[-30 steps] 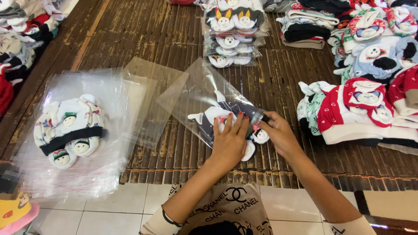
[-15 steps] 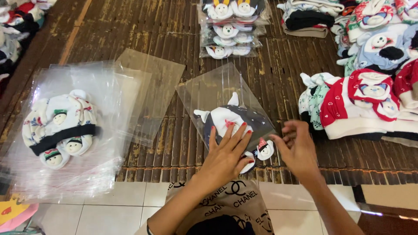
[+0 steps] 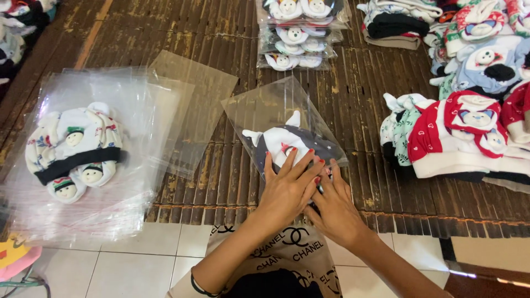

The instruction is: Packaging small knitted hats and socks into plastic bags and stacking them

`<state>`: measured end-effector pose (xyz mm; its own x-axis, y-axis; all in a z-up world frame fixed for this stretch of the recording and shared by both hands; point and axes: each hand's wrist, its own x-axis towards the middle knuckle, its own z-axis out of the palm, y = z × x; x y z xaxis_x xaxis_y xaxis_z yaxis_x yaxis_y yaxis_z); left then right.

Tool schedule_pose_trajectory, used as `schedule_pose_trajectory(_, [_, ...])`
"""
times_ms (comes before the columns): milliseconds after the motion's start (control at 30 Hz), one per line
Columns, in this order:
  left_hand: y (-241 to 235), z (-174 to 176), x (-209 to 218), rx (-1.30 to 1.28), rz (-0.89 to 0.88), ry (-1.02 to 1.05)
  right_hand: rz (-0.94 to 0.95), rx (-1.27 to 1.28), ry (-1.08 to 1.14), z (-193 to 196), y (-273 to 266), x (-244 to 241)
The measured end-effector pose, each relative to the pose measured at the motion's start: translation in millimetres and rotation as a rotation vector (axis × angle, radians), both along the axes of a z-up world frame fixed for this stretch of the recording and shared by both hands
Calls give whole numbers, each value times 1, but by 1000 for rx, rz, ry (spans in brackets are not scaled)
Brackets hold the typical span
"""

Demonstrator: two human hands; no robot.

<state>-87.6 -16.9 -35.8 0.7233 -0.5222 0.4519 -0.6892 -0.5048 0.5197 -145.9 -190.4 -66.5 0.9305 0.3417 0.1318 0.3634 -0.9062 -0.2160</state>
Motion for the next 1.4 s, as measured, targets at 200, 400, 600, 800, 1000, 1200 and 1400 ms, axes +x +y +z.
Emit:
schedule_pose_trajectory(200, [7,9,5,-52,26,-45,-122,-64,56,16,16,43])
schedule_pose_trajectory(400, [0,10,14,-45,43,-64,-79,89,75,41,35,69])
schedule_pose_trajectory(600, [3,18,17,-46,57,-113,185,-120,-416,-37,8,129])
schedule_pose_trajectory(800, [18,28,10,11,17,-12,135,-595,-119,35,19,80])
schedule_pose_trajectory(1000, [75,-23,16,-287,152,22,-145,-146,639,95,-12,34])
schedule_pose_trajectory(1200, [111,-31,32,-767,139,1399,-530,243,257,68,-86,65])
schedule_pose_trajectory(1400, [80,-45,57,-797,207,1488,-458,788,569,44,-81,131])
